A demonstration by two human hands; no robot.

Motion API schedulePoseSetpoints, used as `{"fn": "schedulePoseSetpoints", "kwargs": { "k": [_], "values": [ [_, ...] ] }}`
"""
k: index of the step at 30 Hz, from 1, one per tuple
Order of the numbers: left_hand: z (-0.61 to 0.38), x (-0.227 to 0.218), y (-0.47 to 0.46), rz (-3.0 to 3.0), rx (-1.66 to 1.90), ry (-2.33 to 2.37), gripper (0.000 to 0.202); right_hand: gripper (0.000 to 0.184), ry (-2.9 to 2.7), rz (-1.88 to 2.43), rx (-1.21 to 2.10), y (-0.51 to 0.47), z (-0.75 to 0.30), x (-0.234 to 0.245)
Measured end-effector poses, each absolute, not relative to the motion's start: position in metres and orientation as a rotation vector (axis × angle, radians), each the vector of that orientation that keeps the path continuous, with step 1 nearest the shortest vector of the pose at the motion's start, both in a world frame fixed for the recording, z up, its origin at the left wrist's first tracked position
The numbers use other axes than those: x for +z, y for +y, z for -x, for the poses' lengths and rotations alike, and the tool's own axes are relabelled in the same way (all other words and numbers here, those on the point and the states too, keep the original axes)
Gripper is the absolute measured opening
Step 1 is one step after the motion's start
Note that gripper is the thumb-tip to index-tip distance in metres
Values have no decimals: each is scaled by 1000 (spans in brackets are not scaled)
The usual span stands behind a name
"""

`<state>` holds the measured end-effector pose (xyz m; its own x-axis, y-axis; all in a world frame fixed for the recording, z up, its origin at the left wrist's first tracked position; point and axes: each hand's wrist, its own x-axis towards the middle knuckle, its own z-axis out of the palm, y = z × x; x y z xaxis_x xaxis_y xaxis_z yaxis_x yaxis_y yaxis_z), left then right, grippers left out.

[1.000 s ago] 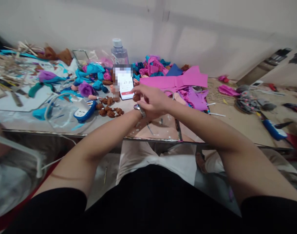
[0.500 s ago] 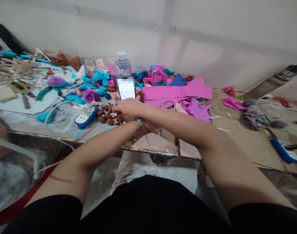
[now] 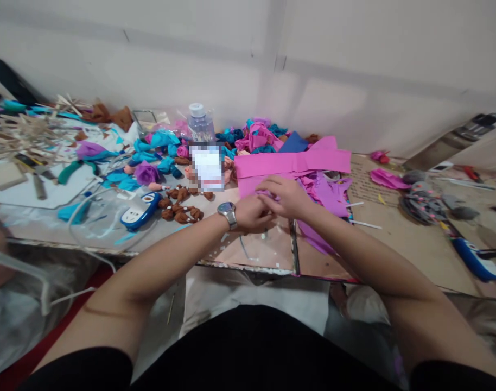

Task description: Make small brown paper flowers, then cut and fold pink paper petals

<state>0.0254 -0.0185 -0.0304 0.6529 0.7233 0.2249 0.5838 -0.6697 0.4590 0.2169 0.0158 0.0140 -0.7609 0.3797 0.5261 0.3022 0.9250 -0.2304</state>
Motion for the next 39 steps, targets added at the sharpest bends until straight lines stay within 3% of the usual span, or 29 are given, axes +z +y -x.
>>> {"fn": "schedulePoseSetpoints", "kwargs": {
  "k": [4,9,12,23,39],
  "values": [
    [-21,-25,-19,-2586,422,999,39,21,-2332,884,265,36,-270,-13],
    [-10,-12,-15,-2361,776,1502,51,27,-2433,927,229,33,-283,-42],
    [-2,-13,-6,-2259,896,1716,45,31,-2527,873,239,27,-282,-49],
    [1,-18,2,-2247,741,1758,34,8,-2493,854,227,23,-280,-55],
    [-8,-22,-12,-2381,302,1560,26,25,-2043,1168,210,58,-291,-53]
  ]
}}
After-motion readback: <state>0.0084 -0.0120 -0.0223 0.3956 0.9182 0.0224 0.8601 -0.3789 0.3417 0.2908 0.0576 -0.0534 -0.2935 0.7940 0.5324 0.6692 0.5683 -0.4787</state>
